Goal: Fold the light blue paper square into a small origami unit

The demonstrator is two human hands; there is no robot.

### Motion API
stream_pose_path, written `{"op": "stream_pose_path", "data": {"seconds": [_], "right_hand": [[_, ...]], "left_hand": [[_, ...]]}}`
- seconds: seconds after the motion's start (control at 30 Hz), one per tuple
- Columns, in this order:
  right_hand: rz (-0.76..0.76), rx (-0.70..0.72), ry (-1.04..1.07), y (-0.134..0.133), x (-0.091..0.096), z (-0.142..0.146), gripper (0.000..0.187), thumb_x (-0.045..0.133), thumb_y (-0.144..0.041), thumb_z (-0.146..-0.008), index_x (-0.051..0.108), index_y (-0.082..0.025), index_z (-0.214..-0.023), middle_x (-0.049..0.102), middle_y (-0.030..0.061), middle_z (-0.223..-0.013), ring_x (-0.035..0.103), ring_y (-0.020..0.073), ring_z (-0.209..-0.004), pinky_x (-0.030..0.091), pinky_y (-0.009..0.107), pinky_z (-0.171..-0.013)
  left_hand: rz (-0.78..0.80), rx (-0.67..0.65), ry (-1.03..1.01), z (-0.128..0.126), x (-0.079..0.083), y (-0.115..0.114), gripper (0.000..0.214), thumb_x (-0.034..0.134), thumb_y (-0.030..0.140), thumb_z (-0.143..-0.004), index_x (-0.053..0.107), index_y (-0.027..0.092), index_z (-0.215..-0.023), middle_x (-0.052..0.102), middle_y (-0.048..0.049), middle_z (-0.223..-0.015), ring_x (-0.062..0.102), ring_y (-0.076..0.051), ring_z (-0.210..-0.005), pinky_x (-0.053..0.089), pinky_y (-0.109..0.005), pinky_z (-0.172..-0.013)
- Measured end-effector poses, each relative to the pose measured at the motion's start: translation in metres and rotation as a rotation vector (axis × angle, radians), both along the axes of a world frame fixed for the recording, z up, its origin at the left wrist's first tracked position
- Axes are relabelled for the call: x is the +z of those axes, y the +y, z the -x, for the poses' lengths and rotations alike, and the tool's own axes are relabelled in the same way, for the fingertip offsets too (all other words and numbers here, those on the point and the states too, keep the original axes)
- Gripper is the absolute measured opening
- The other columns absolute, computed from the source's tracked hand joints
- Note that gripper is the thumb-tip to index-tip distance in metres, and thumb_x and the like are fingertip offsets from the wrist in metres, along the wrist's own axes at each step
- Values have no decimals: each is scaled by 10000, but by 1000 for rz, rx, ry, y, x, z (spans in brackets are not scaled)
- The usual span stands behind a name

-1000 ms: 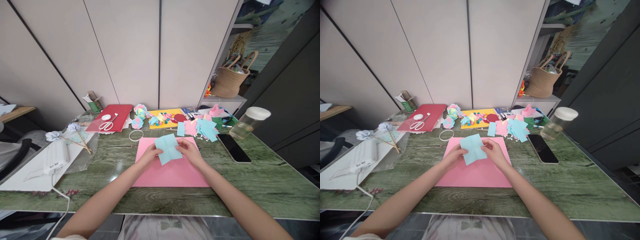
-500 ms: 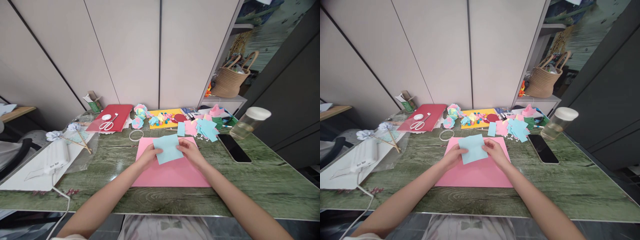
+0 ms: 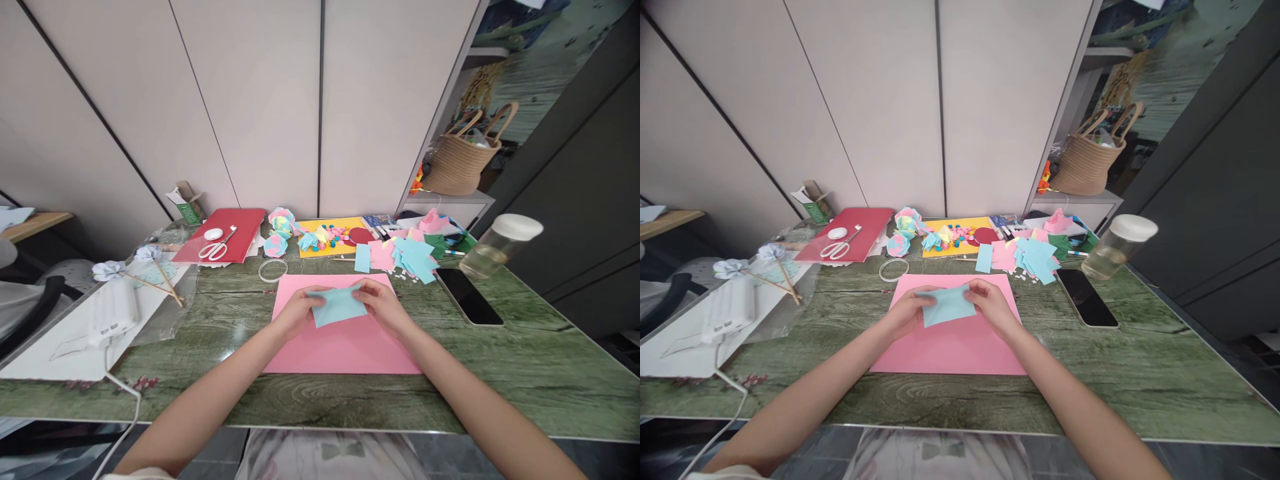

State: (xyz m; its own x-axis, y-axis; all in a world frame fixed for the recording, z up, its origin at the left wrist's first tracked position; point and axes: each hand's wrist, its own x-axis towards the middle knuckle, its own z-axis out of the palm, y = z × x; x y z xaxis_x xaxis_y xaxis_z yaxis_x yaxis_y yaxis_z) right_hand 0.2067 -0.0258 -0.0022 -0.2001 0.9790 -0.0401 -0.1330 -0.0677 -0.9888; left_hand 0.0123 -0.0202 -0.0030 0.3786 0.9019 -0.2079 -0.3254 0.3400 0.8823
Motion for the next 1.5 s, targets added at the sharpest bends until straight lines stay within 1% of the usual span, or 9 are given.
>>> {"op": "stream_pose_path", "data": {"seconds": [0.17, 0.3, 0.57, 0.73, 0.87, 1.0, 1.13, 1.3, 1.5], "right_hand": [[-9, 25, -38, 0, 0, -1, 135, 586, -266, -661, 546, -196, -769, 554, -14, -735, 506, 116, -647, 373, 238, -583], [-38, 61, -90, 1, 2, -2, 108, 584, -226, -644, 557, -182, -739, 564, -13, -719, 502, 118, -630, 358, 232, -563], [-153, 27, -162, -1, 10, -1, 120, 595, -240, -656, 582, -183, -761, 568, 8, -769, 500, 141, -707, 368, 258, -640], [-131, 321, -133, -8, 17, -1, 252, 452, -343, -781, 609, -158, -713, 582, 53, -810, 516, 162, -768, 380, 297, -716], [-96, 237, -189, -9, 13, 3, 163, 545, -329, -735, 573, -191, -817, 551, 7, -795, 496, 129, -723, 370, 257, -655], [30, 368, -218, -7, 6, 3, 233, 555, -362, -721, 575, -171, -853, 551, 11, -773, 488, 120, -666, 361, 239, -590], [-10, 309, -277, -3, 2, -1, 249, 572, -383, -698, 585, -147, -775, 536, 3, -688, 459, 106, -600, 328, 224, -537], [-73, 300, -336, -2, 2, 1, 242, 575, -389, -685, 608, -154, -737, 536, -5, -636, 449, 109, -572, 315, 227, -515], [-162, 294, -418, -9, 2, 8, 180, 576, -334, -685, 620, -159, -682, 540, -3, -636, 447, 114, -593, 324, 235, -542]], "left_hand": [[-10, 7, 5, 0, 2, -1, 392, 631, 123, -579, 595, 154, -968, 613, -84, -976, 554, -198, -869, 415, -309, -738], [-99, 48, 76, 4, 6, 0, 420, 636, 166, -610, 565, 193, -1023, 588, -61, -975, 542, -165, -824, 415, -262, -677], [-182, 22, 178, 5, 4, 2, 232, 606, 211, -641, 598, 156, -866, 579, -36, -844, 519, -128, -721, 384, -216, -607], [-261, -15, 270, 3, 0, 1, 205, 568, 229, -673, 604, 151, -859, 591, -41, -783, 518, -131, -672, 362, -208, -554], [-277, -31, 242, 0, -2, -3, 188, 572, 239, -667, 611, 160, -834, 576, -16, -717, 488, -102, -586, 343, -195, -512], [-283, 3, 236, -3, -3, -6, 207, 587, 198, -630, 624, 158, -830, 572, -11, -703, 479, -95, -572, 345, -194, -506], [-212, -13, 188, -2, 0, -6, 259, 554, 223, -638, 627, 155, -877, 585, -27, -702, 502, -112, -589, 366, -211, -525], [-29, -144, 192, 1, 4, -5, 297, 486, 366, -677, 639, 157, -824, 602, -46, -746, 539, -150, -622, 384, -251, -550], [-305, -166, 431, -3, 1, -7, 145, 626, 269, -592, 626, 132, -641, 564, -11, -615, 472, -121, -597, 325, -229, -568]]}}
